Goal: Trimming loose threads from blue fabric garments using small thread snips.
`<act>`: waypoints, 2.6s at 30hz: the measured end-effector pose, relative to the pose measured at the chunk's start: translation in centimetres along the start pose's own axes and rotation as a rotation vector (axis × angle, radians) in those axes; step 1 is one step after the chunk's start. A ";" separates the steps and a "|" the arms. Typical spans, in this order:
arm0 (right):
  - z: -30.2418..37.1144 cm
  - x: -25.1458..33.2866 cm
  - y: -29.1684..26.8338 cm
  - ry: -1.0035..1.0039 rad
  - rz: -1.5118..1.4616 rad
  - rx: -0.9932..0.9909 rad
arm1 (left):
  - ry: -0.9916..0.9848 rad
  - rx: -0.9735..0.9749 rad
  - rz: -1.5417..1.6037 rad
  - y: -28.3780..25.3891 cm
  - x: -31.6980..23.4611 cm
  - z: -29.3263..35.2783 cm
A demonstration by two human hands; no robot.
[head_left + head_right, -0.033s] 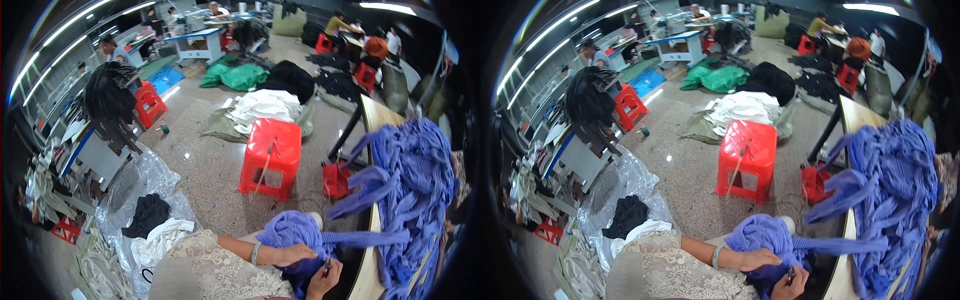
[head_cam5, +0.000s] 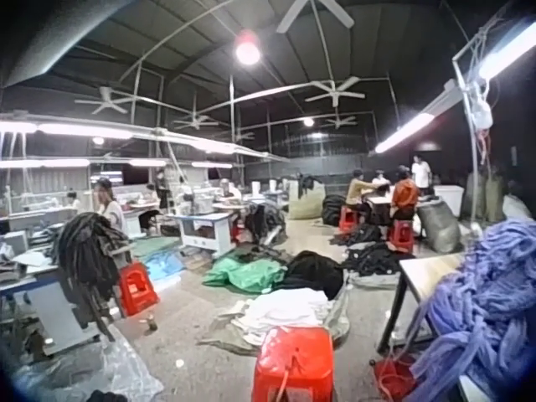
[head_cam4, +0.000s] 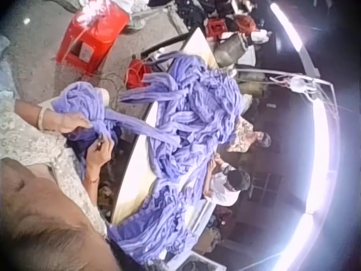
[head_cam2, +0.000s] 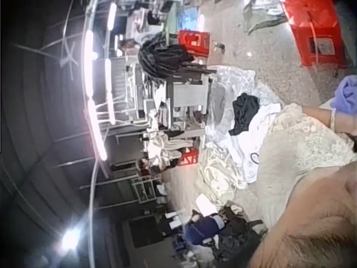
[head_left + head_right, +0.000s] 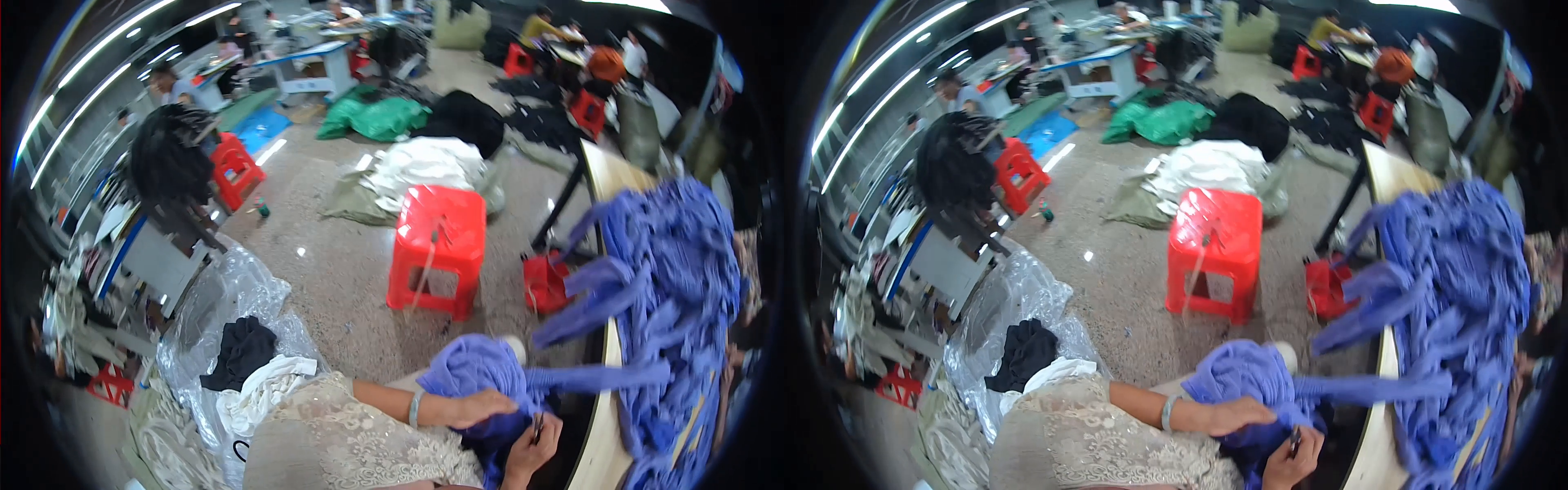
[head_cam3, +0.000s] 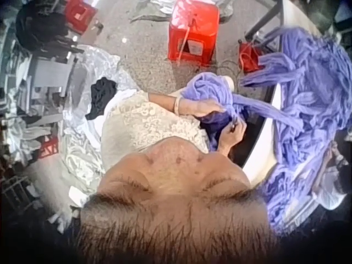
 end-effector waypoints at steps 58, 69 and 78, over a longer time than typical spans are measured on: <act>-0.6 -3.4 2.8 0.694 -1.089 0.865 | -0.174 0.263 -0.272 -0.6 -5.0 0.9; -1.4 -4.3 1.2 0.517 -0.807 0.547 | -0.302 0.247 -0.123 0.8 -3.7 0.1; -1.9 -1.0 -1.3 0.200 -0.351 0.493 | -0.321 0.168 0.026 1.0 -3.5 0.0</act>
Point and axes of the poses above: each hand's wrist, its own z-axis away from the middle knuckle, its own y-axis out of the palm, x = y × z, the point moved 5 cm from there along -z, towards the middle knuckle, and after that the axes turned 8 degrees about z, right-handed, at the moved point
